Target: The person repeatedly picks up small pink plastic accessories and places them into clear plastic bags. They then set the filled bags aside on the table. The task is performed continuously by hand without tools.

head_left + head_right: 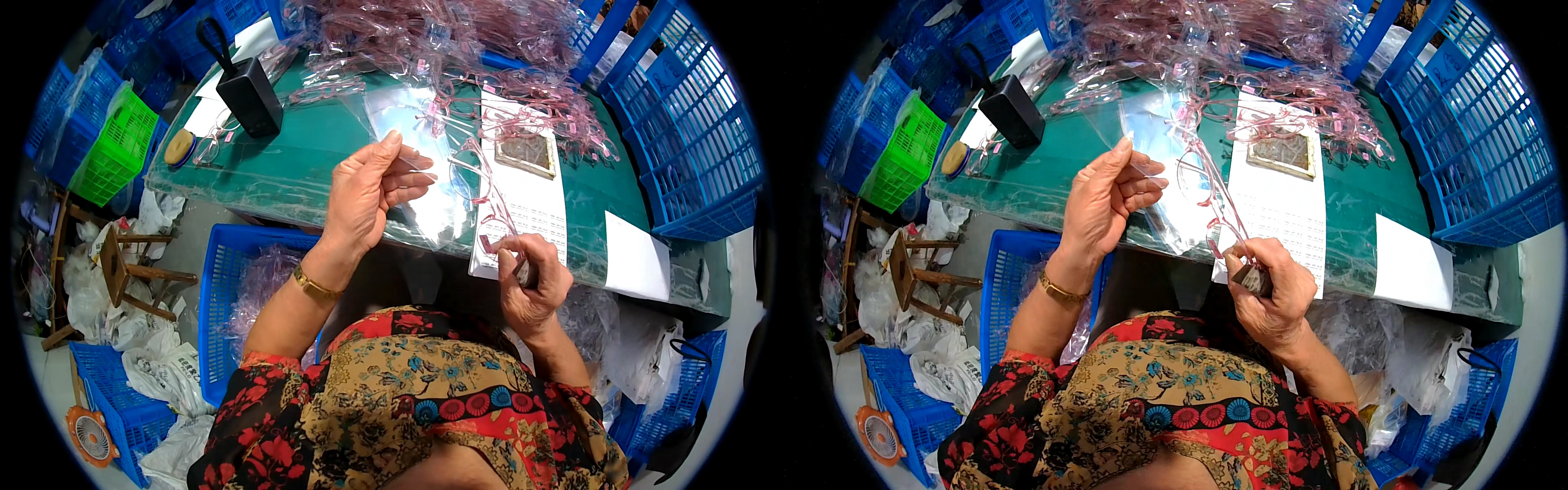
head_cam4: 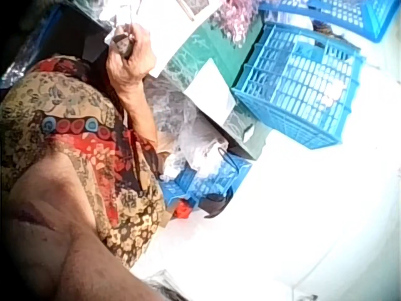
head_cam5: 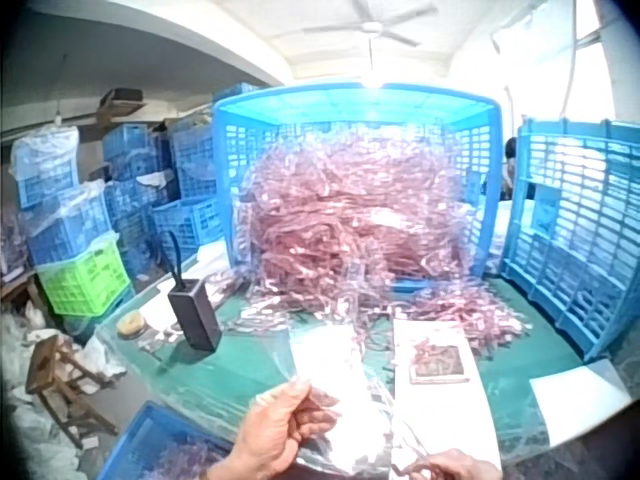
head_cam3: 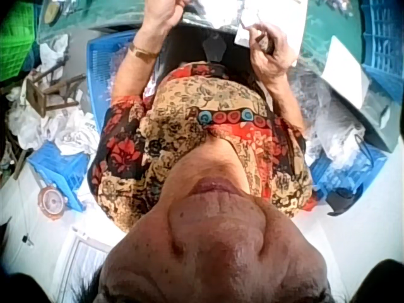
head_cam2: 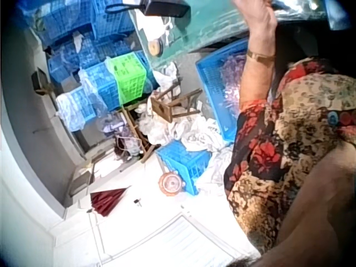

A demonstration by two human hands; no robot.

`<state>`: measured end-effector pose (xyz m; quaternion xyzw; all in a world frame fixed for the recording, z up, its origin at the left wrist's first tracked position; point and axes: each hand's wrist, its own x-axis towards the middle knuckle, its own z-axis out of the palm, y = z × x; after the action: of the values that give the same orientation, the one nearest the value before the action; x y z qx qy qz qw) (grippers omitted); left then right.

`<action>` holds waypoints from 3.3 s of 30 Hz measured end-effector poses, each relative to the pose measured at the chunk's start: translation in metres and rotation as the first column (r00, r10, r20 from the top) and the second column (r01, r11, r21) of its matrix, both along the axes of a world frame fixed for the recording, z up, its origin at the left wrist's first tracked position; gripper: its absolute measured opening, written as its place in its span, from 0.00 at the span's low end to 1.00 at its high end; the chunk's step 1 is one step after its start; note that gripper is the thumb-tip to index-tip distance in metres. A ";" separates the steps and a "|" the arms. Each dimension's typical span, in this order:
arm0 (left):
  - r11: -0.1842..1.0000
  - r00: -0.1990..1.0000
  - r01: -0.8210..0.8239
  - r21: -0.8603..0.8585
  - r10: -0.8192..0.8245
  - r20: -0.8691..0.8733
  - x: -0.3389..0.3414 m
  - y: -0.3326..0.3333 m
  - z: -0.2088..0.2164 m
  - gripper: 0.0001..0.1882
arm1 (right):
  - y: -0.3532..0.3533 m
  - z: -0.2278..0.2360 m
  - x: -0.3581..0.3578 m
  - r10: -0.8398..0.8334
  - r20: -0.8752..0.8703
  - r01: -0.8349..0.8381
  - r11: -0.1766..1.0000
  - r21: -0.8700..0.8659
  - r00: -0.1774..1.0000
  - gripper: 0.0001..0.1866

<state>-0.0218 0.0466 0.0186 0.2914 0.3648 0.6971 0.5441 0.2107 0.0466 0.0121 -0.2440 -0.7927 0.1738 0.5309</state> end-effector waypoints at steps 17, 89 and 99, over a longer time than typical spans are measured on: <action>0.996 0.978 0.075 0.038 -0.066 -0.198 0.013 0.002 0.006 0.18 | -0.007 -0.002 -0.008 0.009 -0.054 -0.022 0.972 -0.232 0.998 0.18; 0.834 -0.147 -0.542 -0.102 -0.214 -0.966 -0.145 -0.177 -0.012 0.26 | 0.035 0.031 0.041 0.155 0.098 -0.086 0.863 -0.498 0.983 0.14; 0.969 0.025 0.120 0.216 0.215 -0.976 -0.011 0.032 0.052 0.14 | 0.080 0.021 0.029 -0.207 0.578 0.286 0.957 -0.048 0.789 0.14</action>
<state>-0.0330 0.0787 0.0707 0.7449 0.5630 0.3509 0.0711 0.2398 0.1263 0.0334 -0.4207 -0.8623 0.0748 0.2718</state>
